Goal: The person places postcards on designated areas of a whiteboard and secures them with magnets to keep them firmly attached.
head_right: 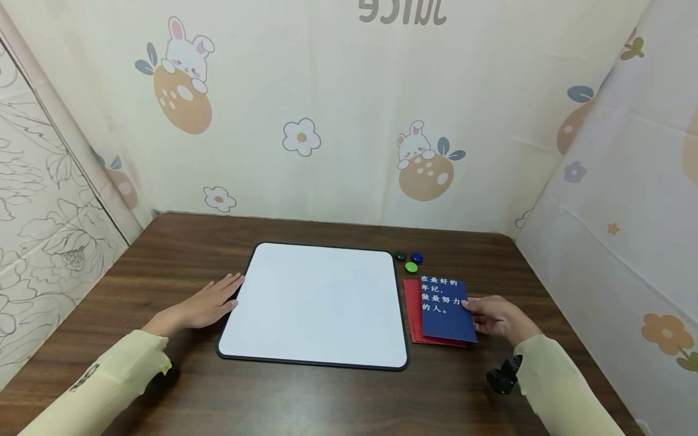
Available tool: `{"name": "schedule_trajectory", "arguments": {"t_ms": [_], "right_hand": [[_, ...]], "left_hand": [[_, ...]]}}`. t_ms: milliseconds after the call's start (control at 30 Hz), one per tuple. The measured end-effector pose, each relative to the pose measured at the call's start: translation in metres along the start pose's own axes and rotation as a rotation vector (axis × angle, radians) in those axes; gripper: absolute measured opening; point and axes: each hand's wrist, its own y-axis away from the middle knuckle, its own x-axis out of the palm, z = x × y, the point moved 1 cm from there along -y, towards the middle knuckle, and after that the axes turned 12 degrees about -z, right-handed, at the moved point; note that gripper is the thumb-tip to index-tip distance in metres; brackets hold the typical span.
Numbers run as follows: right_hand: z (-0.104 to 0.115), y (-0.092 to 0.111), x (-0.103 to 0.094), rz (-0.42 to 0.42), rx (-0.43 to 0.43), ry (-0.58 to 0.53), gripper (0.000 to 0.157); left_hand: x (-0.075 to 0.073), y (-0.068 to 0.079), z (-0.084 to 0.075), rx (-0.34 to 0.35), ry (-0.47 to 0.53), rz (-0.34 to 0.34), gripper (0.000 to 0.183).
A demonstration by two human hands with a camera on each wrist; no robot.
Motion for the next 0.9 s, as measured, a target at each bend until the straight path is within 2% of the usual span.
{"name": "schedule_trajectory", "arguments": {"t_ms": [100, 233, 333, 533, 733, 900], "right_hand": [[0.000, 0.001, 0.000, 0.003, 0.004, -0.011, 0.054], [0.001, 0.002, 0.002, 0.012, 0.004, -0.019, 0.061], [0.002, 0.003, 0.004, 0.024, 0.003, -0.028, 0.061], [0.005, 0.005, 0.008, 0.035, 0.009, -0.053, 0.046], [0.008, 0.007, 0.015, 0.044, -0.005, -0.043, 0.062], [0.008, 0.008, 0.023, 0.067, -0.024, -0.041, 0.063]], "left_hand": [[-0.001, 0.000, -0.001, 0.002, 0.000, 0.002, 0.057], [-0.001, 0.001, -0.002, 0.008, 0.001, 0.003, 0.057], [-0.001, 0.001, -0.003, 0.008, 0.000, 0.001, 0.056], [-0.003, 0.002, -0.004, 0.003, -0.004, 0.000, 0.056], [-0.004, 0.003, -0.005, 0.008, -0.002, -0.003, 0.056], [-0.003, 0.003, -0.004, 0.008, 0.004, -0.006, 0.056]]}}
